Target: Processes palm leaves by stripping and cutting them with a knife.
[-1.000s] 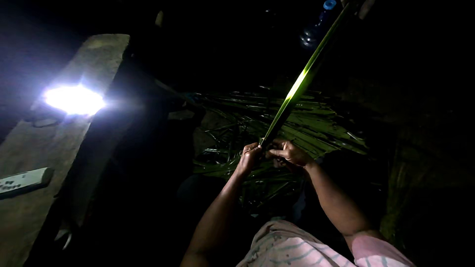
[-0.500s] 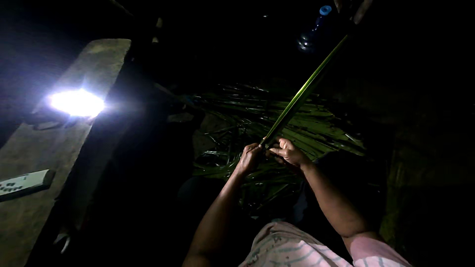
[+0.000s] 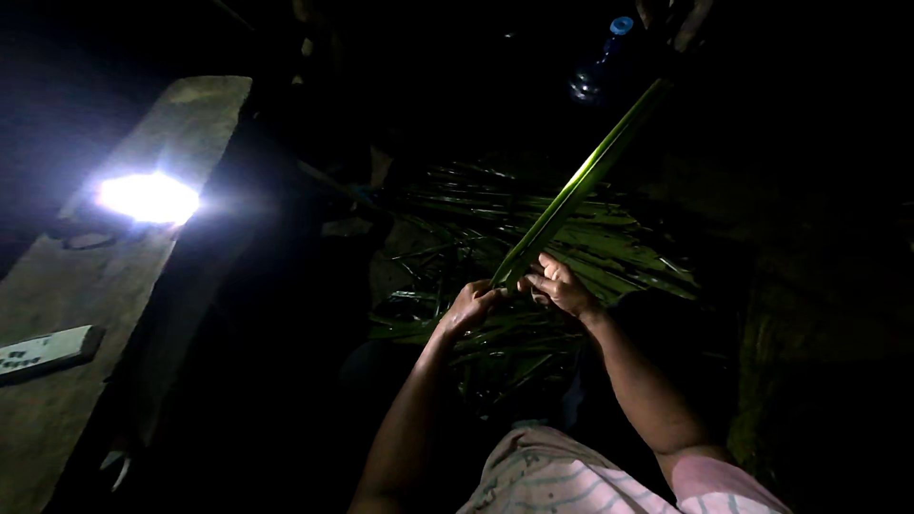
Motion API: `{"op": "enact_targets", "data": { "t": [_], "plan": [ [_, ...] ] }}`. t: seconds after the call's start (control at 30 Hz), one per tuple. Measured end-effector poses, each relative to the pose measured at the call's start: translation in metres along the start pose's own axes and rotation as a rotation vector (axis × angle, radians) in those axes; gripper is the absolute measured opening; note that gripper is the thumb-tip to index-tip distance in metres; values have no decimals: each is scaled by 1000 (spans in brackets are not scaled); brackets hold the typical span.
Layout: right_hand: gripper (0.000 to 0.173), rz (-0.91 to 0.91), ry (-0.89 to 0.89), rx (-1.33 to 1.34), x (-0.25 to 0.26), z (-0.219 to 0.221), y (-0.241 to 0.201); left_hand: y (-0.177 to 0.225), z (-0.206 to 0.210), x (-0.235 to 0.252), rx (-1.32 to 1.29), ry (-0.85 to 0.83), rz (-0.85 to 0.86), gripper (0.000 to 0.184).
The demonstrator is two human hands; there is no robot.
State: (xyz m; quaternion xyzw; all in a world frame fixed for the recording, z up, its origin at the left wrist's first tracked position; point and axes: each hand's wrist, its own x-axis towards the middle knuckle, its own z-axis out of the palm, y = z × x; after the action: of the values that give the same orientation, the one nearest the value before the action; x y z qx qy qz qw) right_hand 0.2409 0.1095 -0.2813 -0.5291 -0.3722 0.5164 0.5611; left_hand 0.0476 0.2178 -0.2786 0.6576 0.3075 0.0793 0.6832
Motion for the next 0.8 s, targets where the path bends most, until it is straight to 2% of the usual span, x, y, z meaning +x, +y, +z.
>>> {"op": "enact_targets", "data": {
  "t": [0.1,0.27,0.4,0.5,0.63,0.8],
  "plan": [
    [38,10,-4,-85,0,7,6,5,-1,0,-28,34,51,40],
    [58,120,34,-66,-1,21,9,8,4,-2,-111,65,119,40],
    [46,41,-22,-127,8,17,21,-10,7,9,20,210,150,27],
    [30,60,25,-47,7,20,14,-6,6,8,93,247,164,25],
    [32,43,148,128,7,2,-4,-2,-8,-4,186,206,120,24],
    [32,-53,291,200,3,-35,-18,9,-44,-37,310,101,40,24]
  ]
}}
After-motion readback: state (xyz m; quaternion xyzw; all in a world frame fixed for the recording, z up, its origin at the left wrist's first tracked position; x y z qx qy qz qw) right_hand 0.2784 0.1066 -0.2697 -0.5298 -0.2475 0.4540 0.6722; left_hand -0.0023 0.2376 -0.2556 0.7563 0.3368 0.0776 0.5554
